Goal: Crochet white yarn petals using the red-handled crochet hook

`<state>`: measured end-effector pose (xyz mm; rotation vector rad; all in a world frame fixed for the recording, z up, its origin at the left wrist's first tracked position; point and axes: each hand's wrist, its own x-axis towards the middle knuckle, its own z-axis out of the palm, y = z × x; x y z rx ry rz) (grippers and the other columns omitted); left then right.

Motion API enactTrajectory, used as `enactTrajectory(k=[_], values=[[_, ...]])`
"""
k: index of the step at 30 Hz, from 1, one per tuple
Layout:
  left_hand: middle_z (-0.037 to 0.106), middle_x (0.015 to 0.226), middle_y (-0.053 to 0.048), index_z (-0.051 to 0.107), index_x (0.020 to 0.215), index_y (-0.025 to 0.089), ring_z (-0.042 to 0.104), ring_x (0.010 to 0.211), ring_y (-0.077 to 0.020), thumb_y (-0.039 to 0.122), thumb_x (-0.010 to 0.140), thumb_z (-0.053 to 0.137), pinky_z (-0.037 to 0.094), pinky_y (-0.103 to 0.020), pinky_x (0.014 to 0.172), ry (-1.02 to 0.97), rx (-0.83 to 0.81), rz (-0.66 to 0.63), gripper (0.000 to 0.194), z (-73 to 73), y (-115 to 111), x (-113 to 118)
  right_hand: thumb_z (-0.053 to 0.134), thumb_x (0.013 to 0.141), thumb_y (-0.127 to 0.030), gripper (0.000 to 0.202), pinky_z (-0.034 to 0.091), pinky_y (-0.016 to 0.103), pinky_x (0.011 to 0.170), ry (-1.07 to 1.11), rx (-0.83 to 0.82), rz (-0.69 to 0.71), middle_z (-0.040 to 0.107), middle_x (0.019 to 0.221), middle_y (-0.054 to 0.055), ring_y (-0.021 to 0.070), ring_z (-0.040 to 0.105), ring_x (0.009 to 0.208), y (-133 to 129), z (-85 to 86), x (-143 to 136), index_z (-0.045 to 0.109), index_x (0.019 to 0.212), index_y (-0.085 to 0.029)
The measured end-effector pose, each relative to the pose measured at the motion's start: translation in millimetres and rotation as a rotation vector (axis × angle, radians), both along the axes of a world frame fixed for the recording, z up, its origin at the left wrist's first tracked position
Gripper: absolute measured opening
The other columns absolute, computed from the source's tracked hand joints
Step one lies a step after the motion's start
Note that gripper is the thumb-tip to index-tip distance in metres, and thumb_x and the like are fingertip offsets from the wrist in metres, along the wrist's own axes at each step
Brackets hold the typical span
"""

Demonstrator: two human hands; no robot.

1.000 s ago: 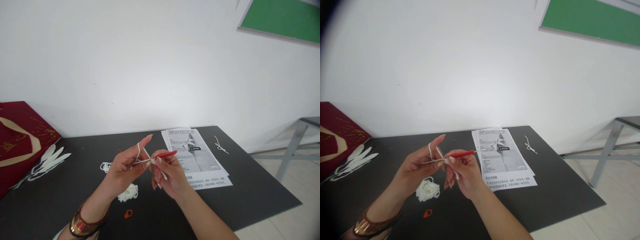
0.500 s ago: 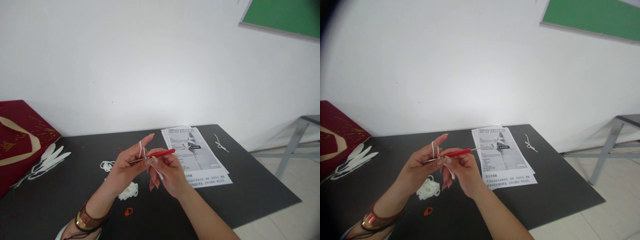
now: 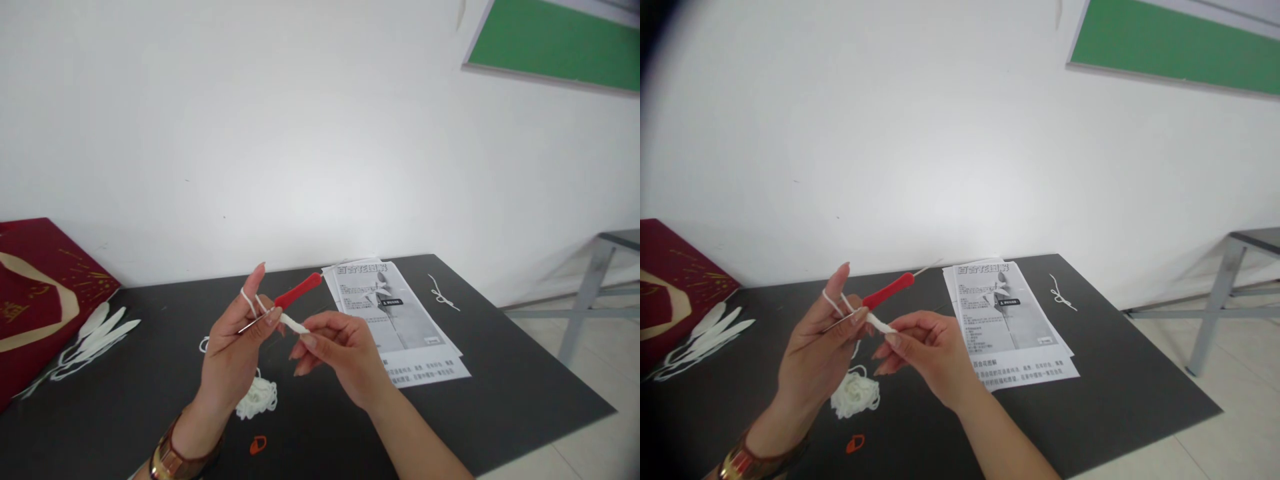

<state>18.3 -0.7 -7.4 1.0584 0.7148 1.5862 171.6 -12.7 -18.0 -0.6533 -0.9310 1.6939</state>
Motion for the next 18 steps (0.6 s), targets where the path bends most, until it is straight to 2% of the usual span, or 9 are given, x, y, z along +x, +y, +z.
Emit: enactTrajectory(k=[3, 18], values=[[0.054, 0.063, 0.006, 0.057, 0.131, 0.034, 0.052, 0.058, -0.0076, 0.015, 0.078, 0.071, 0.040, -0.019, 0.054, -0.021, -0.036, 0.044, 0.058, 0.3, 0.2, 0.6, 0.078, 0.073, -0.025, 0.018, 0.057, 0.020, 0.053, 0.038, -0.010, 0.025, 0.077, 0.071, 0.006, 0.0132, 0.072, 0.053, 0.5, 0.8, 3.4, 0.070, 0.085, -0.014], [0.056, 0.064, 0.006, 0.059, 0.128, 0.037, 0.055, 0.058, -0.0065, 0.014, 0.078, 0.071, 0.041, -0.017, 0.054, -0.075, -0.053, 0.052, 0.056, 0.2, -2.0, 5.8, 0.080, 0.071, -0.023, 0.023, 0.058, 0.025, 0.060, 0.051, -0.052, 0.037, 0.079, 0.079, 0.008, 0.0166, 0.075, 0.065, -2.7, -0.1, 0.2, 0.071, 0.091, -0.014]])
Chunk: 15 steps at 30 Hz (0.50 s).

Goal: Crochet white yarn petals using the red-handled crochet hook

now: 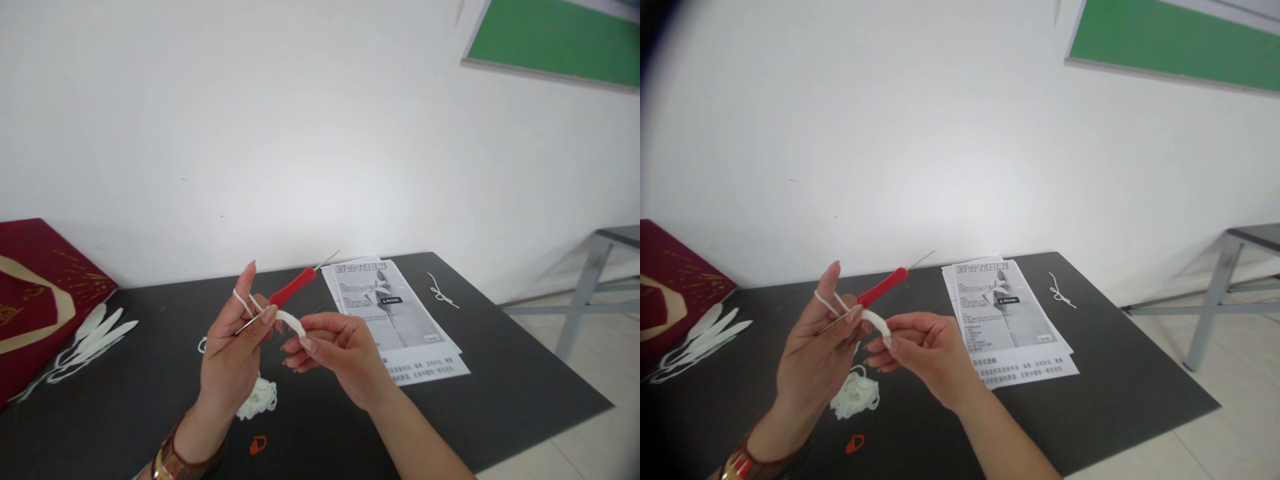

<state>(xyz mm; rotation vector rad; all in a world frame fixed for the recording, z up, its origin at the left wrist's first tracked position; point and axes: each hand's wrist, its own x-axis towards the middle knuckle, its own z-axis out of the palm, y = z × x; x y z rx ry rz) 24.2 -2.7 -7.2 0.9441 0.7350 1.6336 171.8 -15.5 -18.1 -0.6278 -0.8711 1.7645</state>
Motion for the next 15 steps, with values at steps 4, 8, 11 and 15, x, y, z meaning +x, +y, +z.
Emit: enactTrajectory(k=[4, 8, 11, 15], values=[[0.056, 0.063, 0.006, 0.059, 0.128, 0.036, 0.055, 0.058, -0.0072, 0.013, 0.077, 0.071, 0.041, -0.018, 0.054, -0.007, 0.002, 0.009, 0.057, -0.7, -0.4, 0.5, 0.081, 0.071, -0.021, 0.025, 0.059, 0.026, 0.063, 0.007, 0.020, 0.001, 0.079, 0.083, 0.009, 0.0174, 0.075, 0.068, -0.6, 0.2, 0.7, 0.071, 0.093, -0.014], [0.050, 0.059, 0.007, 0.060, 0.128, 0.034, 0.049, 0.057, -0.0073, 0.012, 0.076, 0.071, 0.041, -0.018, 0.053, -0.045, 0.028, 0.034, 0.058, 1.4, -2.0, 3.4, 0.080, 0.070, -0.020, 0.024, 0.059, 0.025, 0.064, 0.017, 0.012, 0.017, 0.079, 0.084, 0.009, 0.0169, 0.075, 0.070, -1.1, 1.5, 0.5, 0.072, 0.093, -0.015], [0.047, 0.056, 0.008, 0.060, 0.127, 0.034, 0.046, 0.056, -0.0076, 0.011, 0.076, 0.071, 0.041, -0.018, 0.051, -0.069, 0.035, 0.065, 0.057, 2.9, -3.4, 6.7, 0.082, 0.068, -0.020, 0.025, 0.059, 0.025, 0.063, 0.001, -0.012, 0.035, 0.079, 0.082, 0.009, 0.0172, 0.075, 0.068, -1.3, 2.6, 0.0, 0.073, 0.090, -0.014], [0.048, 0.057, 0.008, 0.060, 0.126, 0.035, 0.047, 0.056, -0.0075, 0.010, 0.076, 0.071, 0.042, -0.018, 0.052, -0.074, 0.052, 0.101, 0.057, 1.8, -5.0, 9.5, 0.082, 0.067, -0.021, 0.024, 0.059, 0.025, 0.063, 0.006, -0.031, 0.054, 0.078, 0.080, 0.009, 0.0166, 0.075, 0.066, -1.3, 3.7, -0.1, 0.073, 0.088, -0.014]])
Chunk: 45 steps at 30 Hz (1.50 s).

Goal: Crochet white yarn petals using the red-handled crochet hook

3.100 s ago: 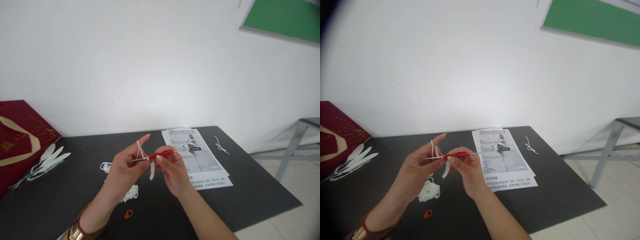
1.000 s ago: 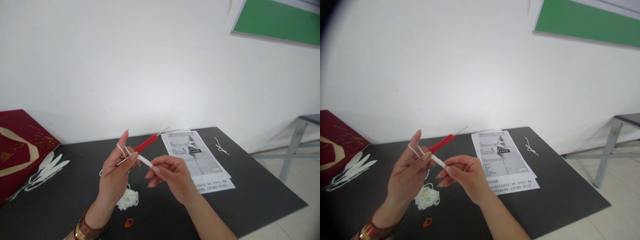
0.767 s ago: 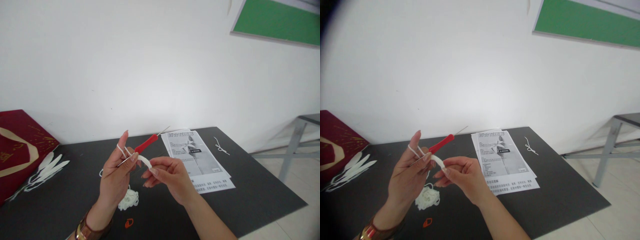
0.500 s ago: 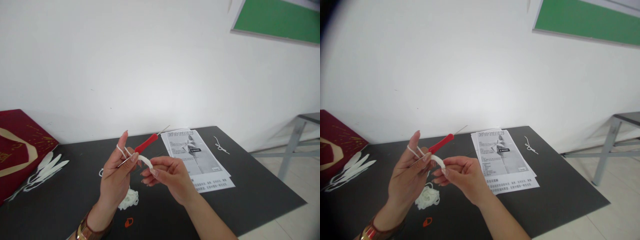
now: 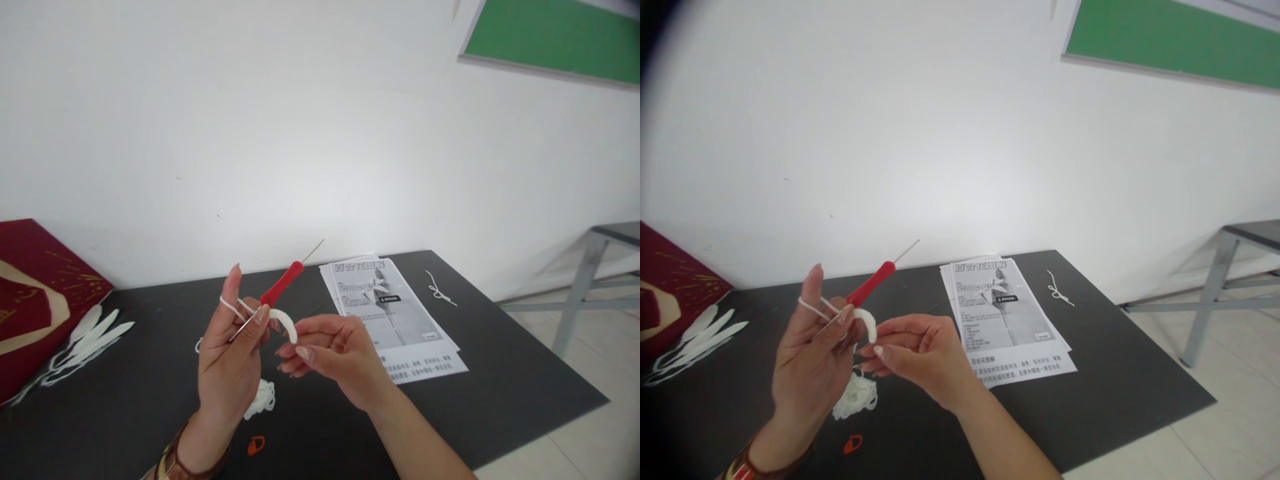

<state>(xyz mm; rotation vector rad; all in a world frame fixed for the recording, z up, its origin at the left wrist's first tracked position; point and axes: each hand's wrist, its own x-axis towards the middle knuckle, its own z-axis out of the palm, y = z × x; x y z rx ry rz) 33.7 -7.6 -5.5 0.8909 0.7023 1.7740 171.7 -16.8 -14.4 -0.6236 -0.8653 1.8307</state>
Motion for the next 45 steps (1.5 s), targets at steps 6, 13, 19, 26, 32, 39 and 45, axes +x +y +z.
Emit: enactTrajectory(k=[6, 13, 19, 26, 32, 39, 45], values=[[0.050, 0.058, 0.008, 0.059, 0.127, 0.036, 0.051, 0.058, -0.0086, 0.008, 0.077, 0.070, 0.049, -0.023, 0.061, 0.101, 0.132, 0.113, 0.058, -7.3, -2, 0, 0.083, 0.067, -0.024, 0.026, 0.061, 0.027, 0.065, 0.023, 0.024, 0.015, 0.078, 0.079, 0.008, 0.0167, 0.075, 0.066, -1, 0.0, 0, 0.073, 0.088, -0.014], [0.056, 0.065, 0.009, 0.059, 0.126, 0.040, 0.056, 0.065, -0.0094, 0.011, 0.079, 0.069, 0.050, -0.028, 0.071, 0.230, 0.138, 0.204, 0.056, -16.0, -7, -2, 0.081, 0.070, -0.028, 0.023, 0.061, 0.029, 0.065, -0.005, 0.047, -0.011, 0.078, 0.078, 0.008, 0.0170, 0.074, 0.064, -2, 1.1, -2, 0.073, 0.085, -0.013], [0.056, 0.064, 0.008, 0.059, 0.126, 0.039, 0.055, 0.064, -0.0096, 0.011, 0.080, 0.068, 0.049, -0.028, 0.071, 0.230, 0.170, 0.221, 0.054, -14.4, -5, 0, 0.079, 0.073, -0.029, 0.021, 0.061, 0.028, 0.064, -0.018, 0.072, -0.015, 0.078, 0.077, 0.008, 0.0164, 0.074, 0.063, -2, 1.6, -1, 0.074, 0.085, -0.013], [0.056, 0.066, 0.007, 0.059, 0.127, 0.039, 0.056, 0.064, -0.0107, 0.013, 0.080, 0.068, 0.048, -0.028, 0.070, 0.251, 0.157, 0.239, 0.054, -16.1, -7, -1, 0.078, 0.074, -0.028, 0.018, 0.060, 0.022, 0.060, 0.024, 0.078, -0.017, 0.078, 0.076, 0.007, 0.0148, 0.075, 0.063, -1, 2.6, -1, 0.074, 0.084, -0.013], [0.057, 0.066, 0.006, 0.057, 0.129, 0.035, 0.057, 0.064, -0.0126, 0.016, 0.080, 0.069, 0.050, -0.031, 0.071, 0.281, 0.140, 0.265, 0.054, -15.9, -9, -1, 0.077, 0.075, -0.027, 0.017, 0.061, 0.022, 0.060, 0.029, 0.082, -0.027, 0.078, 0.076, 0.008, 0.0151, 0.075, 0.063, -2, 1.4, 0, 0.073, 0.085, -0.013], [0.057, 0.064, 0.006, 0.057, 0.129, 0.032, 0.057, 0.062, -0.0114, 0.016, 0.078, 0.071, 0.050, -0.028, 0.066, 0.299, 0.209, 0.281, 0.056, -22.6, -4, -4, 0.077, 0.076, -0.025, 0.015, 0.061, 0.021, 0.059, 0.064, 0.081, -0.029, 0.079, 0.076, 0.007, 0.0155, 0.075, 0.063, -1, 0.5, -1, 0.073, 0.085, -0.013], [0.055, 0.062, 0.007, 0.059, 0.128, 0.033, 0.056, 0.061, -0.0107, 0.014, 0.078, 0.071, 0.049, -0.026, 0.064, 0.274, 0.228, 0.280, 0.055, -24.0, -2, -4, 0.076, 0.078, -0.024, 0.013, 0.060, 0.019, 0.059, 0.086, 0.103, -0.027, 0.079, 0.078, 0.007, 0.0149, 0.076, 0.065, -2, -0.1, -1, 0.073, 0.086, -0.015]])
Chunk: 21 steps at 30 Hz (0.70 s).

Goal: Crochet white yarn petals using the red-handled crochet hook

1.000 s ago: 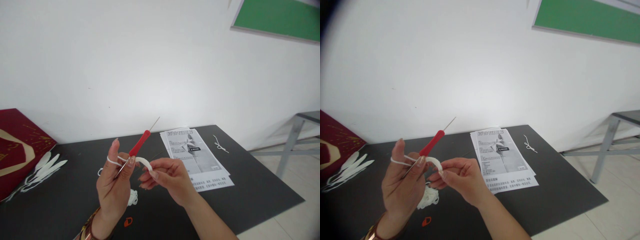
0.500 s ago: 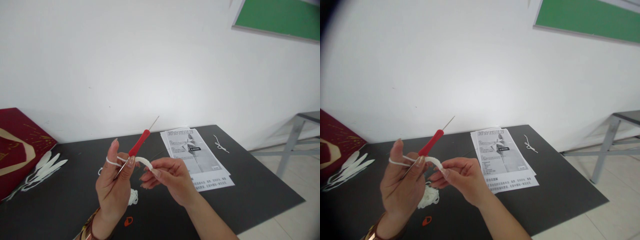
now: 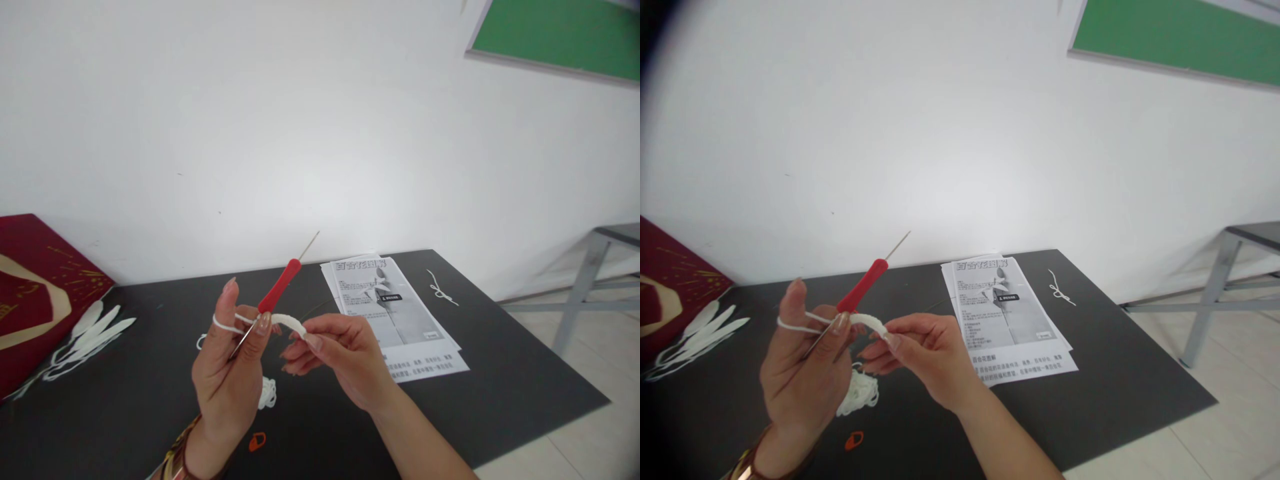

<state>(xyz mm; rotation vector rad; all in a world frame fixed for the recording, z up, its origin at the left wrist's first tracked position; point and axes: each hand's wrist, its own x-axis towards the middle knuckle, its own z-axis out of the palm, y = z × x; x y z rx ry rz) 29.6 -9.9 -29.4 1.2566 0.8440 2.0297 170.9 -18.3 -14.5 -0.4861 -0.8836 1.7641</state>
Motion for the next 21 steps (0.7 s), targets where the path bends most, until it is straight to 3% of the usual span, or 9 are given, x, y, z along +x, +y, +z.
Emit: enactTrajectory(k=[21], values=[[0.058, 0.066, 0.007, 0.059, 0.128, 0.034, 0.055, 0.063, -0.0098, 0.008, 0.079, 0.067, 0.046, -0.026, 0.067, -0.012, 0.021, -0.005, 0.055, 4.1, -1.9, 3.1, 0.074, 0.080, -0.022, 0.010, 0.061, 0.019, 0.059, -0.015, -0.009, 0.002, 0.079, 0.077, 0.006, 0.0143, 0.075, 0.063, 1.9, 0.4, -2.2, 0.073, 0.086, -0.014]])
